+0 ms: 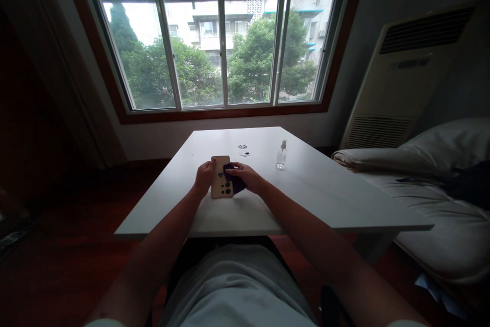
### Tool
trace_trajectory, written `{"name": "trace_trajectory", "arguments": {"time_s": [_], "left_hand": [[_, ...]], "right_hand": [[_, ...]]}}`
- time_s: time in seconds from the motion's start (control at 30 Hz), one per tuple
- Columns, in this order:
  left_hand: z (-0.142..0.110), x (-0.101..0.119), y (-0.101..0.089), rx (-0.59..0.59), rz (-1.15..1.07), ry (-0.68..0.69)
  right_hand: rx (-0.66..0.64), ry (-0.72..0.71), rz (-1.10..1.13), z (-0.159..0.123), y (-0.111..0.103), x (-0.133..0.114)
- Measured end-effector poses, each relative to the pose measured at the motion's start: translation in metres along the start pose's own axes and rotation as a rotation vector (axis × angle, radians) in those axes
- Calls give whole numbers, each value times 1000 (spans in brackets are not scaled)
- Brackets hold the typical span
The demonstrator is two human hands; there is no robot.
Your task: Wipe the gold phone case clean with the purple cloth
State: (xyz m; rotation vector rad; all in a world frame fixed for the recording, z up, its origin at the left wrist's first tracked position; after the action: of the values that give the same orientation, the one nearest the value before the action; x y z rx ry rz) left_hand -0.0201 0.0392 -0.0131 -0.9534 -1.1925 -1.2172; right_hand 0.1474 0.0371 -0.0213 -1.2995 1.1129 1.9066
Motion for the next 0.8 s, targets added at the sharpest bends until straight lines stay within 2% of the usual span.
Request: {"name": "trace_trajectory", "arguments": {"time_s": [0.13,0.23,0.6,0.8], "left_hand": [[3,1,-19,175,-30,2],[4,1,-25,234,-14,10],[2,4,-23,239,13,7],[6,1,-19,199,6,-4]], "right_hand": [[-77,52,-48,-2,8,10],[-71,39,-59,-1,7,12],[95,-34,-105,8,-2,12],[198,-137,-106,12,-16,2]]}}
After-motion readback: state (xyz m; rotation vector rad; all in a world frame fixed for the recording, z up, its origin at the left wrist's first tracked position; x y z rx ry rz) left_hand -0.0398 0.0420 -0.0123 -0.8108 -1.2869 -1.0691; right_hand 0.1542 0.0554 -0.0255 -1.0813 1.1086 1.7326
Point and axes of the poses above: each hand's wrist, its own z-axis towards the middle knuckle, its own y-axis out of the palm, x = y × z, the point moved 8 cm from there along z, towards the middle knuckle, and after that the axes turned 6 degrees about -y, right-handed, at the moved point
